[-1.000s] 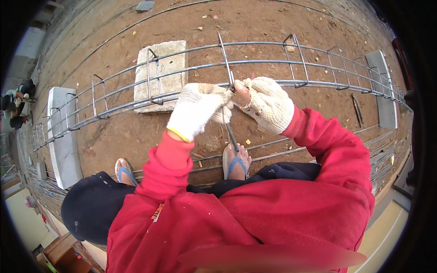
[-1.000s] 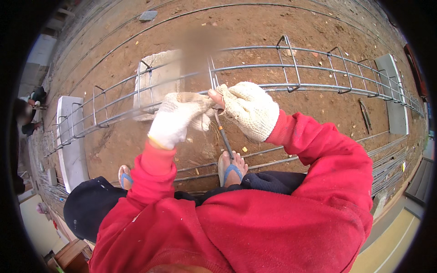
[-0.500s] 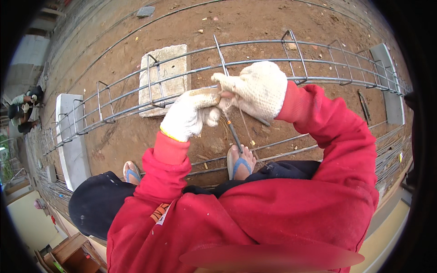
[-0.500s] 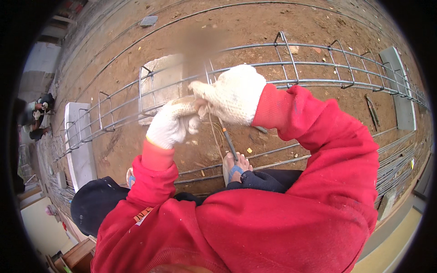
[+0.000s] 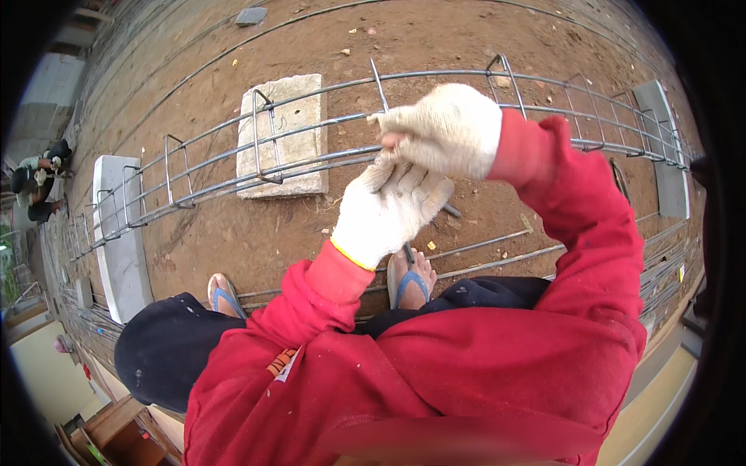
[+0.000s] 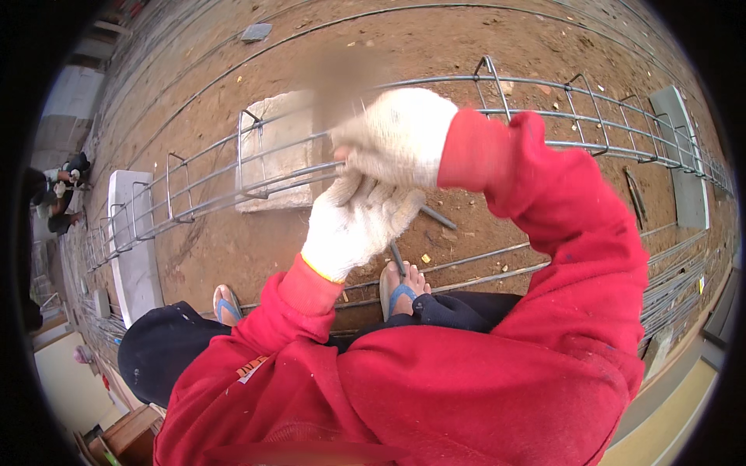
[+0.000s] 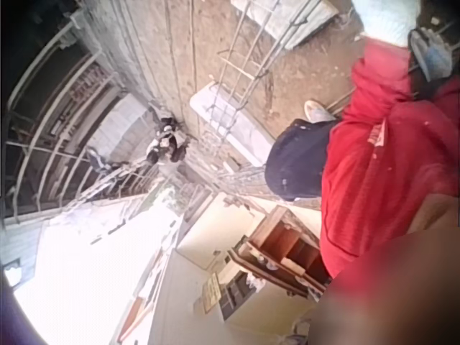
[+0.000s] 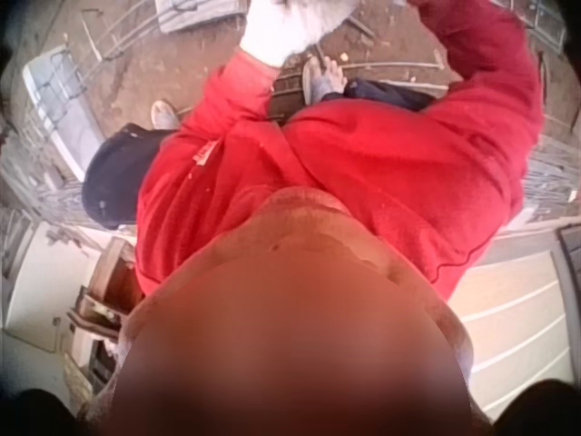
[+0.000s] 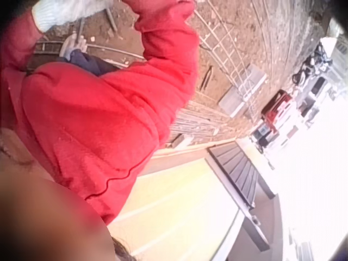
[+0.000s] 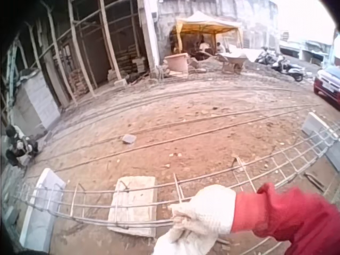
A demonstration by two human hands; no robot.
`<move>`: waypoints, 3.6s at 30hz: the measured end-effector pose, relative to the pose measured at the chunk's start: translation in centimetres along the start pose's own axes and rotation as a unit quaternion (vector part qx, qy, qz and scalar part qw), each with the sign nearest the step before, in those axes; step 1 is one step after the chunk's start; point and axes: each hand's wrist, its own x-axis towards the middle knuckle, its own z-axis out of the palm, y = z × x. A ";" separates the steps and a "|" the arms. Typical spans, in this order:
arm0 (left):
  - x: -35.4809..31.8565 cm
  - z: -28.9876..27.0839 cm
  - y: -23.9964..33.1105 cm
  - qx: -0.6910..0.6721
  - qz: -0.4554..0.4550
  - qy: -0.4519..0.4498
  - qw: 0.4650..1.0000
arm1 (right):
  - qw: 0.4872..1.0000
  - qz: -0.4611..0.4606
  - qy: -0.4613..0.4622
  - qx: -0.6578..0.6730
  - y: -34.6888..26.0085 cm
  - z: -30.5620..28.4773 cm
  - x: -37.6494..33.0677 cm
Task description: The person assembles a rebar cage by tying intersecting steel bars with wire. They use pliers to twist and secure the wire at multiple joints along the cage, moving progressively along the structure.
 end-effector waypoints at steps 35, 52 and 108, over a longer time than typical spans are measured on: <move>-0.6 0.8 0.4 0.047 -0.039 0.044 0.997 | 0.601 0.170 0.218 0.750 0.7 5.6 -0.9; -0.7 2.1 1.0 0.193 -0.006 0.136 0.972 | 0.623 0.160 0.212 0.736 0.3 5.5 -0.4; 0.7 5.4 6.6 0.911 0.318 -0.014 0.262 | 0.975 -0.100 0.166 0.105 0.4 6.2 -5.1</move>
